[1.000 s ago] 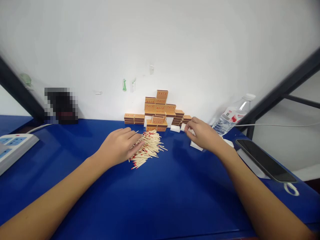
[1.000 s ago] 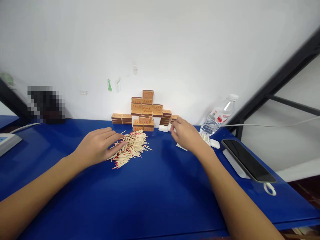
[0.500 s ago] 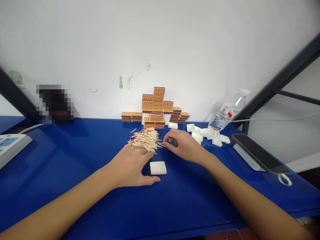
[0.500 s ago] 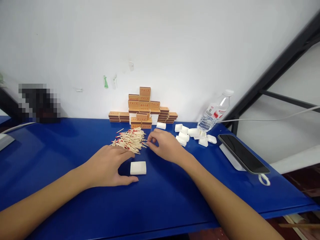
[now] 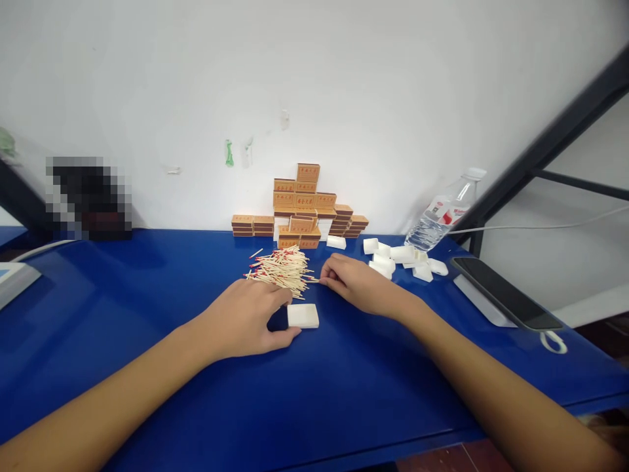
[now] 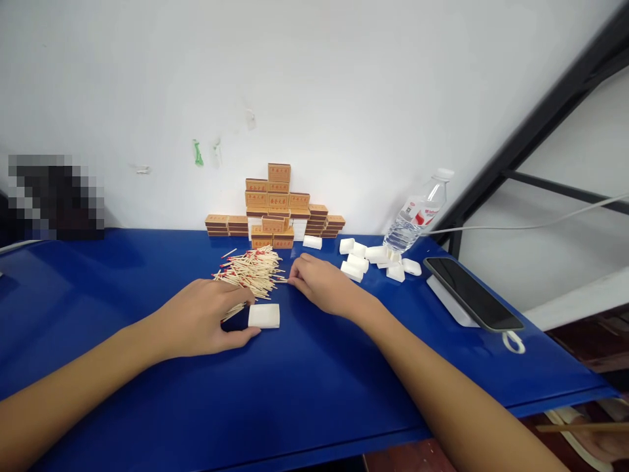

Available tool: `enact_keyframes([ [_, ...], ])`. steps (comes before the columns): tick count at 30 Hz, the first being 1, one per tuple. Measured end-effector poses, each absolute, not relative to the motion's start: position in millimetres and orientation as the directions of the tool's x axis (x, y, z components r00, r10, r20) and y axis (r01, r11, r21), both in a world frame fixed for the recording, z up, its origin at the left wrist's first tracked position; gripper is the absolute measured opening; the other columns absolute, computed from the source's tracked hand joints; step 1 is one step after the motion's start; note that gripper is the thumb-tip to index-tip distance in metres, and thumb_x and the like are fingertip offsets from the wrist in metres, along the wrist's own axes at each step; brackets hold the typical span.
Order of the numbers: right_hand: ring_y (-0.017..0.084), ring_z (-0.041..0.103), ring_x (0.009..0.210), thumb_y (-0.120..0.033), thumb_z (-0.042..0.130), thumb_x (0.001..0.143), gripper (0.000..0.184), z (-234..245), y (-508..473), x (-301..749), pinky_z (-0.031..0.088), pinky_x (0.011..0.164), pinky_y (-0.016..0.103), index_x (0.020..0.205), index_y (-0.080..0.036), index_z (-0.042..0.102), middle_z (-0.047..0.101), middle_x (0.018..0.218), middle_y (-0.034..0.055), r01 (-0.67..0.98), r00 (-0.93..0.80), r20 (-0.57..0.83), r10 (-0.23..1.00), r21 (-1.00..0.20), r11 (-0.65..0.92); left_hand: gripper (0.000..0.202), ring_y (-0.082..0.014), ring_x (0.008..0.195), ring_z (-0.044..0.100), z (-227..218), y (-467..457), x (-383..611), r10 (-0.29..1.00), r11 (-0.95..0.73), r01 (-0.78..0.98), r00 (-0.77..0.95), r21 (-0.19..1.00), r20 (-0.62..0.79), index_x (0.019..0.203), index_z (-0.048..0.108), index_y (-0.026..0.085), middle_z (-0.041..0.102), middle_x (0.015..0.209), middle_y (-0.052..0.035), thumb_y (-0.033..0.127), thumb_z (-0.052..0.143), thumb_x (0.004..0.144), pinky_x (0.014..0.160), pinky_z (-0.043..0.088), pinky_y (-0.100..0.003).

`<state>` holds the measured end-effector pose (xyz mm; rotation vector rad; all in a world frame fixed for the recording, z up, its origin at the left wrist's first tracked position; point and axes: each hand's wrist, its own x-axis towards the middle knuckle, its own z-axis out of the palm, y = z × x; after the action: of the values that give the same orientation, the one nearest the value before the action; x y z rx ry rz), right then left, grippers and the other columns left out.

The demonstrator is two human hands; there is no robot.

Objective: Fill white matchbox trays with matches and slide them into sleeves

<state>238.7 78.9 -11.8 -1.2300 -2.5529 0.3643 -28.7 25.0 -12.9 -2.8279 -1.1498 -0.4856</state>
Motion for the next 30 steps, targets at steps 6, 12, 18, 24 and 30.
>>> enact_keyframes([
  [6,0.018,0.057,0.083,-0.025,0.050,0.106,0.012,3,71,240,0.045,0.074,0.031,0.098,-0.020,0.058,0.061,0.098,0.0055,0.654,-0.618,0.183,0.765,-0.420,0.629,0.033,-0.0241,0.075,0.070,-2,28,-30,0.781,-0.623,0.777,0.612,0.088,0.127,0.099,0.069,0.023,0.075,0.085,-0.0032,0.054,0.060,0.094,0.062,0.041,-0.034],
  [12,0.017,0.056,0.083,-0.029,0.052,0.107,0.015,12,55,230,0.043,0.073,0.030,0.096,-0.020,0.059,0.061,0.098,0.0038,0.578,-0.709,0.136,0.692,-0.450,0.681,0.035,-0.0257,0.078,0.070,-3,30,-32,0.794,-0.606,0.791,0.593,0.086,0.137,0.100,0.070,0.023,0.075,0.089,-0.0046,0.056,0.062,0.093,0.062,0.038,-0.033],
  [18,0.017,0.057,0.081,-0.023,0.054,0.107,0.010,8,45,221,0.043,0.071,0.030,0.098,-0.018,0.057,0.061,0.106,0.0061,0.618,-0.736,0.058,0.674,-0.349,0.705,0.033,-0.0236,0.072,0.068,-3,28,-31,0.766,-0.639,0.765,0.622,0.081,0.163,0.096,0.068,0.023,0.072,0.080,-0.0026,0.055,0.063,0.093,0.059,0.034,-0.031],
  [24,0.017,0.058,0.083,-0.024,0.056,0.107,0.010,6,44,220,0.044,0.074,0.031,0.099,-0.019,0.058,0.063,0.106,0.0051,0.607,-0.747,0.028,0.665,-0.381,0.698,0.032,-0.0223,0.069,0.067,-2,24,-29,0.750,-0.657,0.750,0.637,0.084,0.177,0.099,0.069,0.022,0.072,0.078,-0.0026,0.053,0.061,0.096,0.058,0.033,-0.031],
  [30,0.018,0.058,0.086,-0.023,0.055,0.106,0.013,4,39,214,0.044,0.075,0.031,0.095,-0.019,0.058,0.064,0.102,0.0051,0.581,-0.735,0.057,0.675,-0.460,0.672,0.032,-0.0221,0.072,0.068,-4,23,-28,0.734,-0.673,0.736,0.650,0.077,0.197,0.108,0.070,0.023,0.075,0.085,-0.0024,0.052,0.063,0.095,0.060,0.036,-0.031],
])
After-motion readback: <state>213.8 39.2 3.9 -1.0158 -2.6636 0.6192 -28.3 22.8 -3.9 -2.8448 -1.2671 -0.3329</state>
